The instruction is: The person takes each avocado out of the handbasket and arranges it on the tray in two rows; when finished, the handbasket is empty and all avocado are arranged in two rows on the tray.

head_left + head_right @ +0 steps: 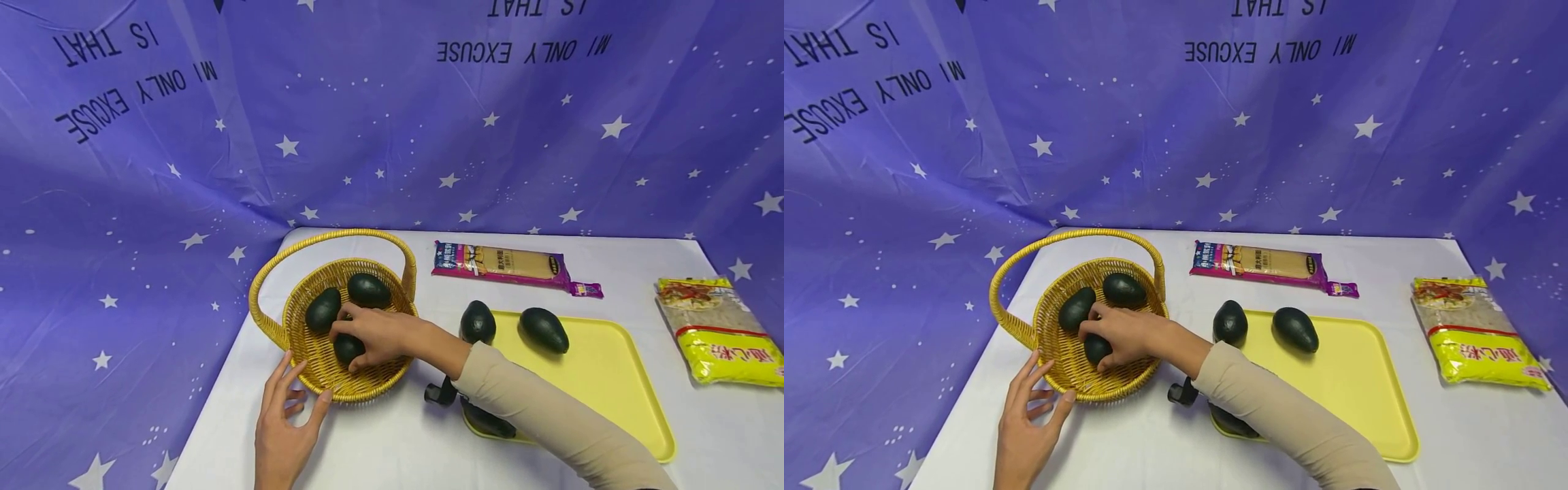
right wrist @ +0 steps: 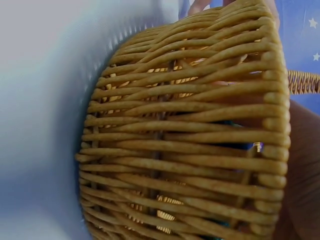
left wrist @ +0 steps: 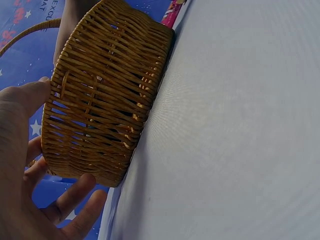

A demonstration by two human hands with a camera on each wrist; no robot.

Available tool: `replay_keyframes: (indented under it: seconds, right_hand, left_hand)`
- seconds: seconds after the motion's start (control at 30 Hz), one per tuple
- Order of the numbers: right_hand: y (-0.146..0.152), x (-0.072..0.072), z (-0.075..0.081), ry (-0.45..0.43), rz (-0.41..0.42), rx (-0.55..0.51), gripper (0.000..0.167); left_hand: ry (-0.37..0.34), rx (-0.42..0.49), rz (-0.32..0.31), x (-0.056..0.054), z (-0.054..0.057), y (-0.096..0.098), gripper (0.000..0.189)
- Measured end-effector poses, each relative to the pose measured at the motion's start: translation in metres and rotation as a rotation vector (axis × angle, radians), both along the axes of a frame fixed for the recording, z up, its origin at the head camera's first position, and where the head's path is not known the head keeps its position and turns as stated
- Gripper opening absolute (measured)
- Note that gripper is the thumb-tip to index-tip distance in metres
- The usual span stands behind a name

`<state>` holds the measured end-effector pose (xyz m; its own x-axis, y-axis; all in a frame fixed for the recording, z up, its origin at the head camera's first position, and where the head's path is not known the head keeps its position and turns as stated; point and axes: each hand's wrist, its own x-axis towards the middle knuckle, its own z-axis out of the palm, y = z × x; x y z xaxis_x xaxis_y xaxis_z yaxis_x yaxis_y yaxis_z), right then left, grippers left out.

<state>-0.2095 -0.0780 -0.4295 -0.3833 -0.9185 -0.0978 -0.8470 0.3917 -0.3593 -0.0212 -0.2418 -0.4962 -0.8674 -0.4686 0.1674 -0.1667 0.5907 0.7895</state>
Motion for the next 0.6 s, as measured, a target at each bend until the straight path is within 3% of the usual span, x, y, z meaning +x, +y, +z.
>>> replay_keyframes:
  seconds: [0.6]
  right_hand:
    - [0.017, 0.000, 0.005, 0.073, 0.016, -0.046, 0.056]
  left_hand:
    - [0.024, 0.002, -0.001, 0.001, -0.003, 0.000, 0.061]
